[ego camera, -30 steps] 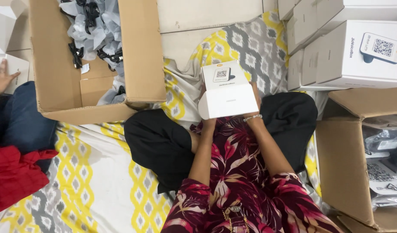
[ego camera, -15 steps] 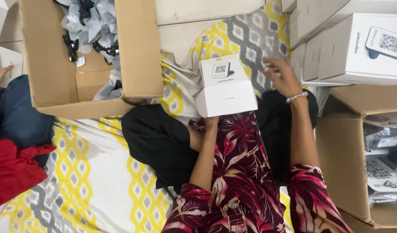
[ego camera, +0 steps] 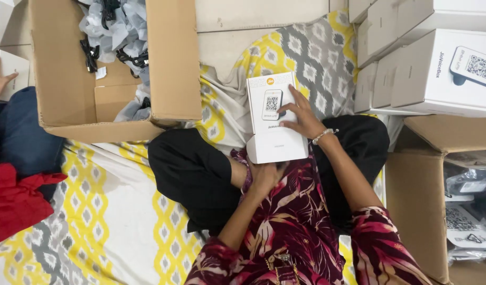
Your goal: The person unboxes electronics (JioVoiceBox) from multiple packages on the floor.
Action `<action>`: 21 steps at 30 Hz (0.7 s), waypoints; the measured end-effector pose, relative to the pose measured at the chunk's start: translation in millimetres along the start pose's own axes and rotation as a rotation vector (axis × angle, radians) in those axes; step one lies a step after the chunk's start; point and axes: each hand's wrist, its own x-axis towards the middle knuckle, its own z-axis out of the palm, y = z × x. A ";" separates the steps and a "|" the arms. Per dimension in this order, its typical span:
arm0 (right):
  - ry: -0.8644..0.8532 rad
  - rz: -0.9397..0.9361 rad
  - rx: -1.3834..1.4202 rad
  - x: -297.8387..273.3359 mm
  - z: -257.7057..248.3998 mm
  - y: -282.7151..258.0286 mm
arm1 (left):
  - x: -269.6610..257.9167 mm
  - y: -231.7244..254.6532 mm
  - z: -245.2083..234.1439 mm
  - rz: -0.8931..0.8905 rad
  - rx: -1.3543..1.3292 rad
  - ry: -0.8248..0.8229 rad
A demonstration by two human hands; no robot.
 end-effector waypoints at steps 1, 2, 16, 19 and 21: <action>-0.003 -0.004 0.002 -0.1 1.9 1.1 | -12.9 -1.7 2.0 -0.005 0.002 0.001; 0.039 0.024 0.077 -1.0 4.7 1.8 | -26.0 -4.8 3.8 0.122 -0.008 -0.219; 0.244 0.317 0.379 -30.2 30.6 14.5 | 81.9 -58.2 -0.1 -0.475 -1.296 -0.237; 0.217 0.466 0.545 -33.2 -0.1 -9.6 | 88.4 -32.3 -75.1 -0.399 -1.281 -0.220; 0.167 0.437 0.678 -45.5 -24.0 -33.9 | 84.2 -32.0 -88.3 -0.339 -1.221 -0.193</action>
